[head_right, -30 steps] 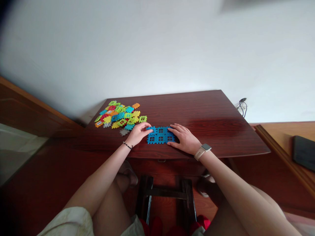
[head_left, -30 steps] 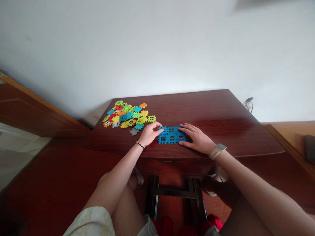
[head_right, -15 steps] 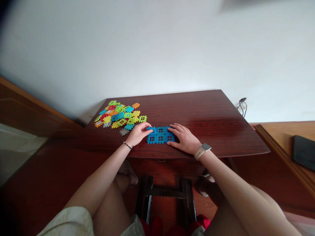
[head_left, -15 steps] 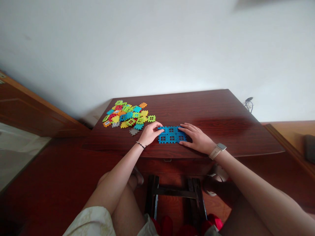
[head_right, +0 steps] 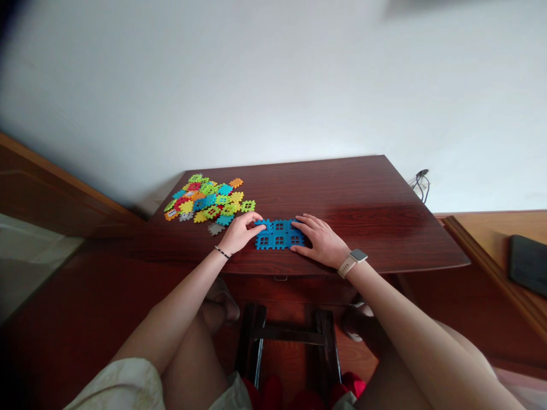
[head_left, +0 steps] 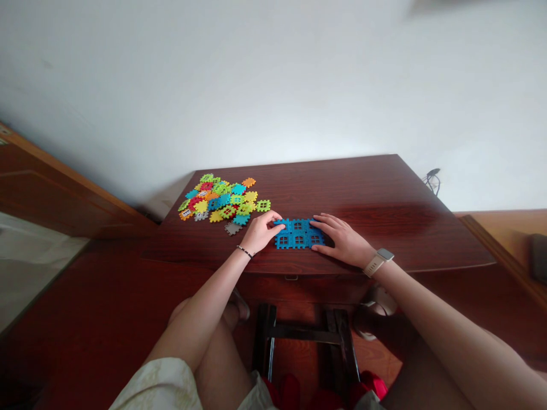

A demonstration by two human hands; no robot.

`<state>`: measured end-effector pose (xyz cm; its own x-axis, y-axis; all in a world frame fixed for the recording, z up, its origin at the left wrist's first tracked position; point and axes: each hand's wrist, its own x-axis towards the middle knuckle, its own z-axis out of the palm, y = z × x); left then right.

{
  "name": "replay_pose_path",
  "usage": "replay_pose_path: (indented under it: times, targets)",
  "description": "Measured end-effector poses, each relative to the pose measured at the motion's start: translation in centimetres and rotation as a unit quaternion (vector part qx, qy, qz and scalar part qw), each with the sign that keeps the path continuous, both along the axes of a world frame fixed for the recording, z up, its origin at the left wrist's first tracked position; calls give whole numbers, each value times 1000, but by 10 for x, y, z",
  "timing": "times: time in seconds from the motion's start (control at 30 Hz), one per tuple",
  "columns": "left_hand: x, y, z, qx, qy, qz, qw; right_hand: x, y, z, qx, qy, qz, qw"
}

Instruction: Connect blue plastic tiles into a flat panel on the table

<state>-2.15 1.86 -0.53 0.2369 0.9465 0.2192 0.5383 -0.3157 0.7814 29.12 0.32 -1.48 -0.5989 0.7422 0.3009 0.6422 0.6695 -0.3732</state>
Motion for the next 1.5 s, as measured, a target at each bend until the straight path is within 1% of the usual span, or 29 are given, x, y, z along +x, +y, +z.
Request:
replay_pose_path:
  times: [0.17,0.4,0.5,0.93,1.13,1.5]
  targets:
    - [1,-2,0,18,28,14,999,0,0,1,-1,2,-1,1000]
    - [1,-1,1,113,109,8,988,-1,-1,3,-1,-2,-2,1000]
    - [1,0,0,132,129,10,983,-1,-1,4,-2,0,-5,1000]
    - [5,-2,-7,140,177,12,974,-1,-1,2,-1,0,-4,1000]
    - [5,-3,-9,161,197,14,967,-1,-1,2,2,0,-5,1000]
    - [7,-2,-12,154,201,15,967,-1,0,1,0,3,-2,1000]
